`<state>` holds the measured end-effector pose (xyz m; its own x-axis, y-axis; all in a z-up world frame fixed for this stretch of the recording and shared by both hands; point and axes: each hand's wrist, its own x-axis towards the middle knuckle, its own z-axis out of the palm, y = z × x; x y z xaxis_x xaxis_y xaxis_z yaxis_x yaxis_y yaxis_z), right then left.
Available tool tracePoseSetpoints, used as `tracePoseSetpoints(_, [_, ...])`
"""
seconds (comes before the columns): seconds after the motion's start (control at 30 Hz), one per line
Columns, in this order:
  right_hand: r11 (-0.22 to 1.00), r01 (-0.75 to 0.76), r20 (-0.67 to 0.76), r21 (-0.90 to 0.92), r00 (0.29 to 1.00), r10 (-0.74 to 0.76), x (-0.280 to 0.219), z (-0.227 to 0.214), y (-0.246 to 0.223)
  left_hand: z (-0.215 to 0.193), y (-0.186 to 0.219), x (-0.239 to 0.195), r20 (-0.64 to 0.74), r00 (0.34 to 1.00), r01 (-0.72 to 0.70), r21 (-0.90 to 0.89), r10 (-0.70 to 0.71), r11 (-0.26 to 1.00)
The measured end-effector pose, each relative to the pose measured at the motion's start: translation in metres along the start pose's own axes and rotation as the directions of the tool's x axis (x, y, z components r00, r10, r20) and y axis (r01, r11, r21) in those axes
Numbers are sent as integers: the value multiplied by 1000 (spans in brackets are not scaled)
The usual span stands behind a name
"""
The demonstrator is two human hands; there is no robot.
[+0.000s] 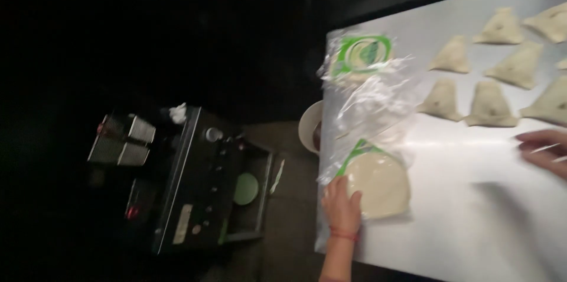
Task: Folding and filling dough circles with a meat mixture into triangular pastry shapes on a prep table.
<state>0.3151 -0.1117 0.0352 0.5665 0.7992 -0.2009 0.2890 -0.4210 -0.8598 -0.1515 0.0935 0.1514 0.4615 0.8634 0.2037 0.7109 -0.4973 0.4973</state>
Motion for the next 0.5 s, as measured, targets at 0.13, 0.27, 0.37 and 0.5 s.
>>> tracePoseSetpoints(0.13, [995,-25,257,-100,965,51,-87,119,-207,3,-5,20,14,998,66,-49,-66,997])
tracePoseSetpoints(0.27, [948,98,204,-304,978,-36,-87,182,-255,10,-19,29,-37,999,21,-84,-24,996])
tracePoseSetpoints(0.37, [861,179,54,-475,983,-175,-76,198,-266,3,-20,25,13,992,125,-158,-124,980])
tracePoseSetpoints(0.5, [790,62,-37,-611,994,-107,-68,203,-273,-40,4,8,203,955,255,-178,-218,950])
